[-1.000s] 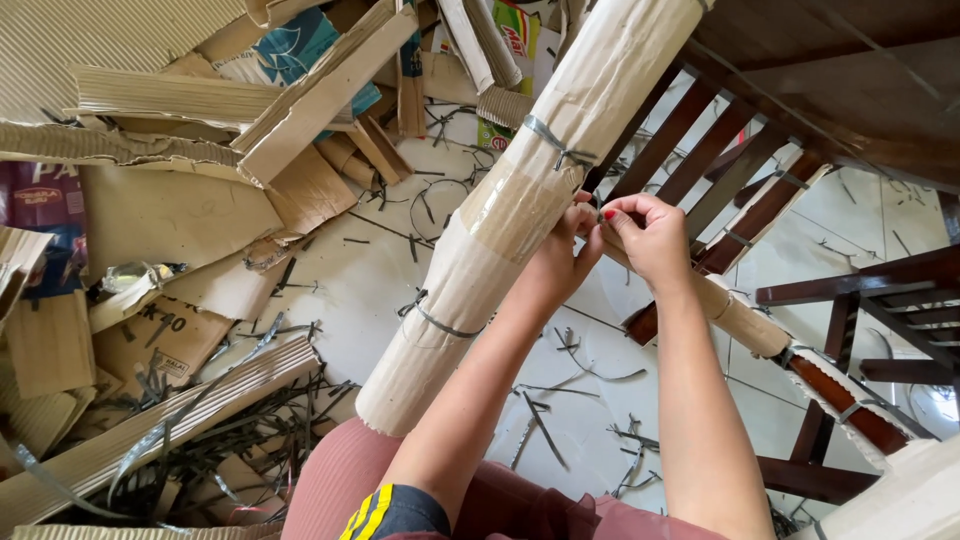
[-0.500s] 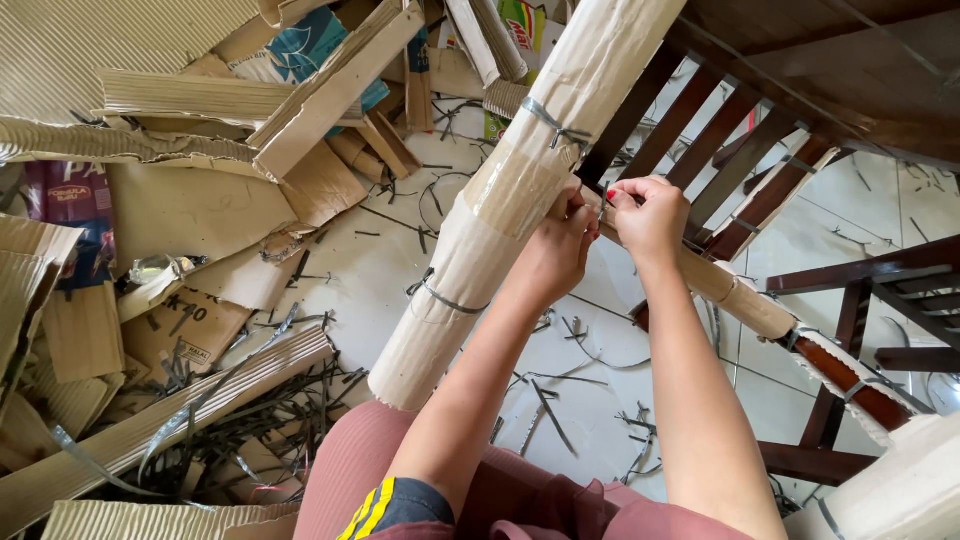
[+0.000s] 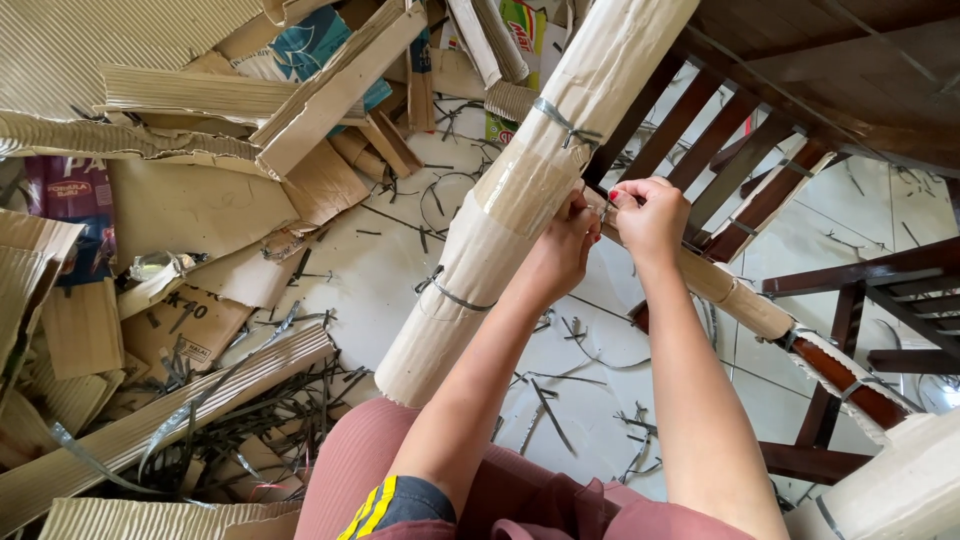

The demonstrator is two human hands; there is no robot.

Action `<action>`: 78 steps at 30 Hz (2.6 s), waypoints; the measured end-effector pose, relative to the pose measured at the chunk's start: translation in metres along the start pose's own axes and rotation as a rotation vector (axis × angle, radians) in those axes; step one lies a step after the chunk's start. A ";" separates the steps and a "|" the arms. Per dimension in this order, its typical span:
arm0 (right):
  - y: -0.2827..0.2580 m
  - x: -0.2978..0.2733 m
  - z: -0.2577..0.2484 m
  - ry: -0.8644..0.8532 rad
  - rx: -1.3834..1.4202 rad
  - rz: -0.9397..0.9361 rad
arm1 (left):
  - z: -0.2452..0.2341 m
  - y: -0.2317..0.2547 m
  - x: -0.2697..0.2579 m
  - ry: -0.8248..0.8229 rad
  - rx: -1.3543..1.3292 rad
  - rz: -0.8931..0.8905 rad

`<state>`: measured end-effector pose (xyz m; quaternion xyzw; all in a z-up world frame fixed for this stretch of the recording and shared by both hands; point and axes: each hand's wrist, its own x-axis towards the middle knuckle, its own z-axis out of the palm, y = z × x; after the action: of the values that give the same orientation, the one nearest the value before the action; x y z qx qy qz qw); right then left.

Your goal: Cutting and tying plastic strips around a wooden chair frame to secure protective cardboard wrapping.

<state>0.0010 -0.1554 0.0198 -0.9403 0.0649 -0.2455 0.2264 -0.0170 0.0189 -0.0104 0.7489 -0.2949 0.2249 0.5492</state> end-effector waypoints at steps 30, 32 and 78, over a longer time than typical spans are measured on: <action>0.015 -0.327 0.017 0.226 1.141 0.796 | 0.024 -0.050 -0.237 -0.908 0.383 -0.637; 0.041 -0.366 0.029 0.141 1.171 0.930 | 0.017 -0.043 -0.232 -0.956 0.365 -0.667; 0.007 -0.324 0.044 -0.033 0.279 0.101 | 0.016 -0.025 -0.173 -0.721 -0.180 -0.793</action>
<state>-0.2594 -0.0690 -0.1579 -0.8992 0.0737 -0.2251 0.3679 -0.1249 0.0425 -0.1462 0.7825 -0.1776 -0.2968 0.5177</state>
